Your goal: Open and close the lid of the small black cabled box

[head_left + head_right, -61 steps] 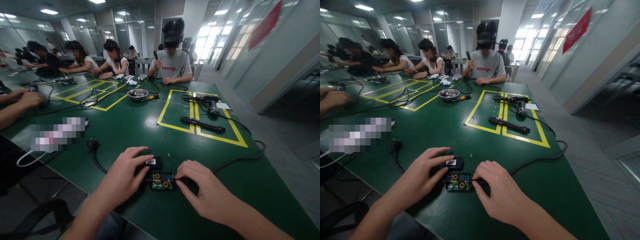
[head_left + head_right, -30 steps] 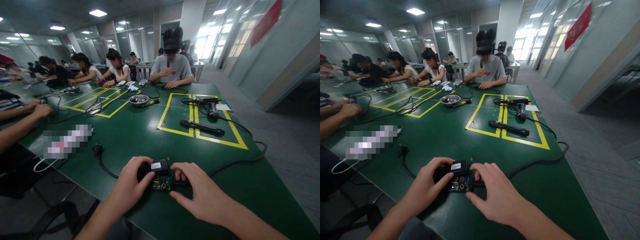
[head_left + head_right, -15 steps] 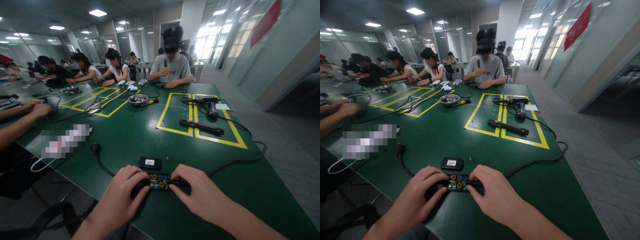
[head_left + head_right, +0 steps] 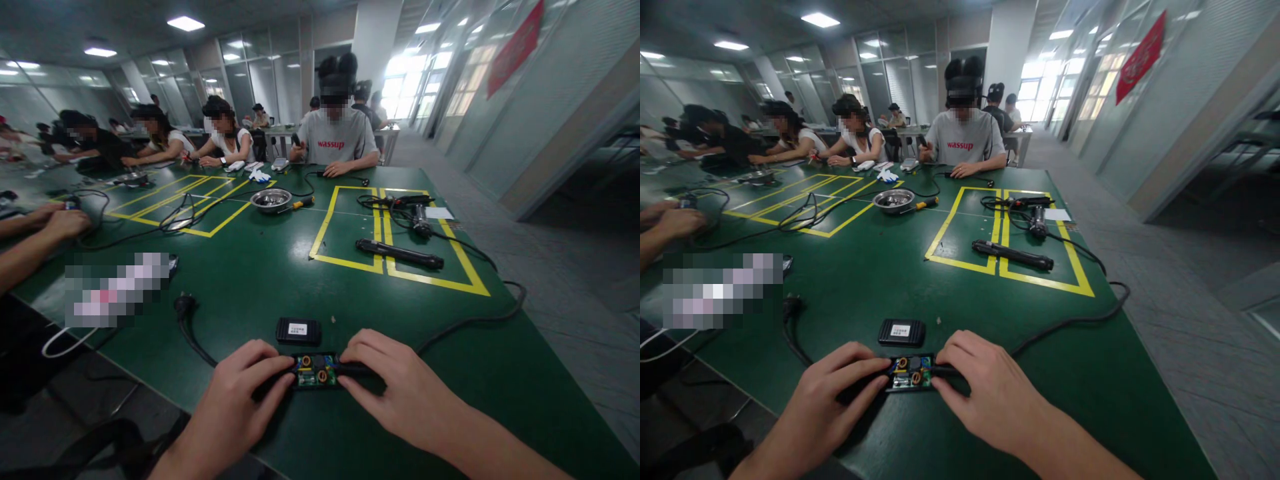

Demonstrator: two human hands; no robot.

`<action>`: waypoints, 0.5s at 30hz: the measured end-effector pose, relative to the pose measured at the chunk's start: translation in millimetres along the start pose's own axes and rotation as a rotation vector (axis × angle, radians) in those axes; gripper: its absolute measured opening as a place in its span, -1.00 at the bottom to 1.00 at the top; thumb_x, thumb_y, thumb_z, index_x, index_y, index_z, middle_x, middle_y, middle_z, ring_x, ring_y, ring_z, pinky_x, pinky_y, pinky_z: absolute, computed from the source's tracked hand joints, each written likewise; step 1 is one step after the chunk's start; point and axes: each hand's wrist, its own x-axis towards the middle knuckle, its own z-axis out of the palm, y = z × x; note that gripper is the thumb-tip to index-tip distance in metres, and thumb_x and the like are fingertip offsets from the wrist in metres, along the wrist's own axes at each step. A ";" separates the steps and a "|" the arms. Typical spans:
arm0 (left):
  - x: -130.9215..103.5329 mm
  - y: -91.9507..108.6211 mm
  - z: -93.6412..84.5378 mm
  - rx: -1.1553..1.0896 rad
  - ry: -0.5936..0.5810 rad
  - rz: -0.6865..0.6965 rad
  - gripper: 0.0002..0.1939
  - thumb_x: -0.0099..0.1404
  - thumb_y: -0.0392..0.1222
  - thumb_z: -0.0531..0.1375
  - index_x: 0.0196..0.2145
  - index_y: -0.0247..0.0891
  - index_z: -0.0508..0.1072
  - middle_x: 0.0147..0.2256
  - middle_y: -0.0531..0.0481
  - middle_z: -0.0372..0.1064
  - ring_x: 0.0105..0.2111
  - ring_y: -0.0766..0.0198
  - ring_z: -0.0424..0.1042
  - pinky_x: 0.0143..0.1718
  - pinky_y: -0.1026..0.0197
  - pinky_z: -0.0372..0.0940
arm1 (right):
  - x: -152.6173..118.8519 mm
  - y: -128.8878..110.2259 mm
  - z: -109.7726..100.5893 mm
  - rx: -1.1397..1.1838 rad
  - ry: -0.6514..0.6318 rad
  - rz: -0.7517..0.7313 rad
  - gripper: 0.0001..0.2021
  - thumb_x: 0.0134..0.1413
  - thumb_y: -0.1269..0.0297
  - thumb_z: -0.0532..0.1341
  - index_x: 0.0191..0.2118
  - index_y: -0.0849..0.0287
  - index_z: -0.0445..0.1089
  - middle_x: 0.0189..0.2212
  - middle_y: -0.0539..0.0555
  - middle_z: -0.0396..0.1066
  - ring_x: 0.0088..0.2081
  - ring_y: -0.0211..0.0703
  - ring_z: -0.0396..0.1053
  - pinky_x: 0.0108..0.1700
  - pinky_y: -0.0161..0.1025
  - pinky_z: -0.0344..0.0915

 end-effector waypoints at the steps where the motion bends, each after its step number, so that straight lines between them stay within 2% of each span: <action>1: -0.3 0.5 -0.5 0.003 0.014 0.005 -0.80 0.62 -0.27 0.27 0.00 -0.13 0.73 -0.22 -0.05 0.65 -0.30 0.21 0.67 -0.25 0.28 0.59 | 0.0 -0.6 -0.4 0.011 0.007 0.001 -0.74 0.22 0.60 0.39 -0.08 0.10 0.53 -0.15 0.10 0.63 -0.17 0.00 0.64 -0.13 -0.09 0.60; 8: 0.1 2.1 -3.9 -0.010 0.012 0.010 -0.81 0.62 -0.29 0.26 0.01 -0.13 0.70 -0.20 -0.04 0.65 -0.28 0.22 0.67 -0.23 0.29 0.57 | 2.0 -4.4 -5.9 0.107 0.046 -0.044 -0.83 0.36 0.52 0.20 -0.09 0.11 0.47 -0.21 0.12 0.58 -0.22 -0.03 0.59 -0.18 -0.12 0.53; 15: 2.8 -2.3 -2.4 -0.007 -0.050 0.041 -0.77 0.65 -0.31 0.22 0.01 -0.13 0.70 -0.15 -0.06 0.64 -0.22 0.20 0.66 -0.20 0.25 0.55 | 2.0 -2.4 -6.6 0.050 -0.034 -0.001 -0.82 0.36 0.55 0.17 -0.17 0.12 0.45 -0.24 0.13 0.55 -0.23 0.00 0.56 -0.20 -0.10 0.48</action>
